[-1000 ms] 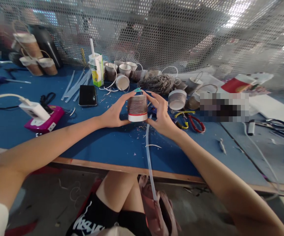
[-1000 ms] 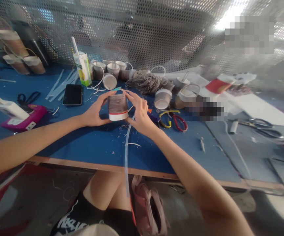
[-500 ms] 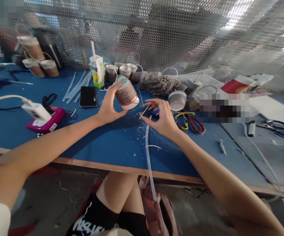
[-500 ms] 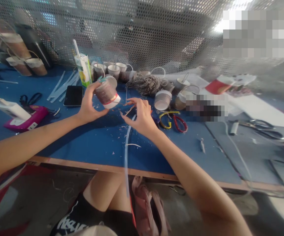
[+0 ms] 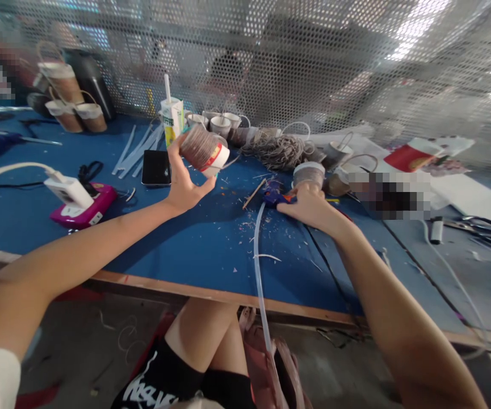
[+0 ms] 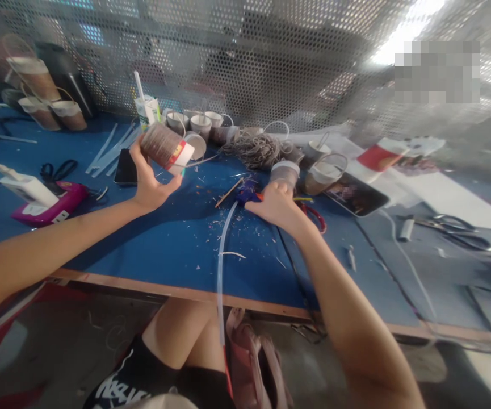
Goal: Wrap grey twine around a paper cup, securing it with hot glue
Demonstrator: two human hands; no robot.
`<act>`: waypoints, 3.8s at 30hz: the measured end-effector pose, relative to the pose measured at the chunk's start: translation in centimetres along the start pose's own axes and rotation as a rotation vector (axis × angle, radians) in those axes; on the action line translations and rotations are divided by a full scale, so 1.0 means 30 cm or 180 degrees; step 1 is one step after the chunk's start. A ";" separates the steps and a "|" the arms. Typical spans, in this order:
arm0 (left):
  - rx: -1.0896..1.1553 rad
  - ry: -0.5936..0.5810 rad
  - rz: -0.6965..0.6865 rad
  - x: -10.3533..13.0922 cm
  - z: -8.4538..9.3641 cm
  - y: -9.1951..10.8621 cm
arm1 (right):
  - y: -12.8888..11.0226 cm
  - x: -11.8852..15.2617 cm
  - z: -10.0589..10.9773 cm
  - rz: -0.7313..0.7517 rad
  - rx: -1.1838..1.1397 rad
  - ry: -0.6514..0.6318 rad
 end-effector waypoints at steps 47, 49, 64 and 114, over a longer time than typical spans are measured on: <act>-0.0420 -0.1326 0.0092 0.016 -0.023 0.022 | -0.182 0.094 -0.018 0.0334 -0.3597 0.0229; -0.0429 -0.1292 0.0074 0.015 -0.023 0.024 | -0.181 0.094 -0.017 0.0321 -0.3586 0.0237; -0.0426 -0.1243 0.0074 0.014 -0.022 0.029 | -0.128 0.073 -0.016 0.0168 -0.3212 0.0518; -0.0488 -0.1217 -0.0129 0.017 -0.011 0.058 | -0.146 0.045 -0.033 0.1491 -0.4316 0.0062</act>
Point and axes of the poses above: each hand's wrist, its own x-axis away from the middle knuckle, its own z-axis out of the back of the hand, y = z × x, the point moved 2 cm from there along -x, towards the middle knuckle, and after that the axes turned 11 degrees about z, right-handed, at the moved point
